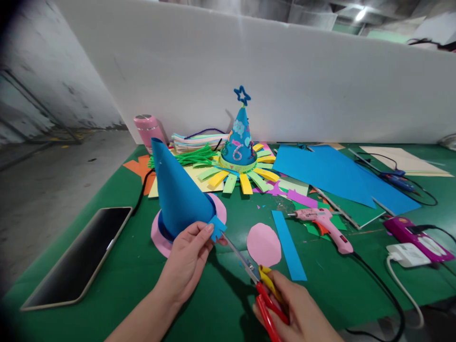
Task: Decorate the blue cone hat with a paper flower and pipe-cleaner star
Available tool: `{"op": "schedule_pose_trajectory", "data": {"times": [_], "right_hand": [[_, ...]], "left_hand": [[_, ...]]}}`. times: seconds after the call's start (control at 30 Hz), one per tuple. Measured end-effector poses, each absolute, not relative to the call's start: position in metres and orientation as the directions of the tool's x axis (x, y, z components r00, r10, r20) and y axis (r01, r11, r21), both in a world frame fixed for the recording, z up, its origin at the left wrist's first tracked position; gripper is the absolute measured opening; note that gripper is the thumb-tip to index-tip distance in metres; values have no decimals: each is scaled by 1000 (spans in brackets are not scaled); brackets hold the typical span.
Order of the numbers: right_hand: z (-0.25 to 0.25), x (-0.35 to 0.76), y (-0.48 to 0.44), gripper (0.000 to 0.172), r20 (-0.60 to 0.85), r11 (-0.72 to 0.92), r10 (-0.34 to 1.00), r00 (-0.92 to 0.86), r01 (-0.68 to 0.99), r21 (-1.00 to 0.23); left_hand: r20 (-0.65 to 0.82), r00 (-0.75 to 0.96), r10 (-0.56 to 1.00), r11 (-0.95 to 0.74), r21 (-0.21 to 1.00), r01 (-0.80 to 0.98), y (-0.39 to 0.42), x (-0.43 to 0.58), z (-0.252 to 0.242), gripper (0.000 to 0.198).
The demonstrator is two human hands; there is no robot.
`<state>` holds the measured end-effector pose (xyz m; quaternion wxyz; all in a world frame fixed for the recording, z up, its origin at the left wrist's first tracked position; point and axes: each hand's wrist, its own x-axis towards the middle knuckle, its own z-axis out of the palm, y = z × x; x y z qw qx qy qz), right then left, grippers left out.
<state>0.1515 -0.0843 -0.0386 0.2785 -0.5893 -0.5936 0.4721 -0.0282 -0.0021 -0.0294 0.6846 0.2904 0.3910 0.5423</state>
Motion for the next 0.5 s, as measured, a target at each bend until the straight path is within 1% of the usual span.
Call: {"op": "schedule_pose_trajectory", "data": {"times": [0.2,0.3,0.37,0.43,0.47,0.5], "right_hand": [[-43,156,-88,28,-271,-208,949,-162,327,-922],[-47,161,-87,23,-297,-262,948,-118,243,-934],[-48,161,-82,21,-325,-318,944,-49,118,-941],[-47,154,-73,21,-364,-361,931,27,-80,-929],[-45,148,-67,18,-376,-359,925,60,-196,-913],[-42,141,-62,19,-356,-315,928,114,-274,-909]], "left_hand": [[-213,87,973,225,813,-537,0,-30,-30,15],[-214,56,975,208,802,-559,0,-30,-31,15],[-239,83,967,244,792,-559,-1,-29,-32,16],[-262,130,956,290,788,-543,-4,-26,-34,16],[-267,148,952,304,791,-530,-5,-25,-35,16],[-268,161,950,313,798,-515,-6,-24,-36,15]]}}
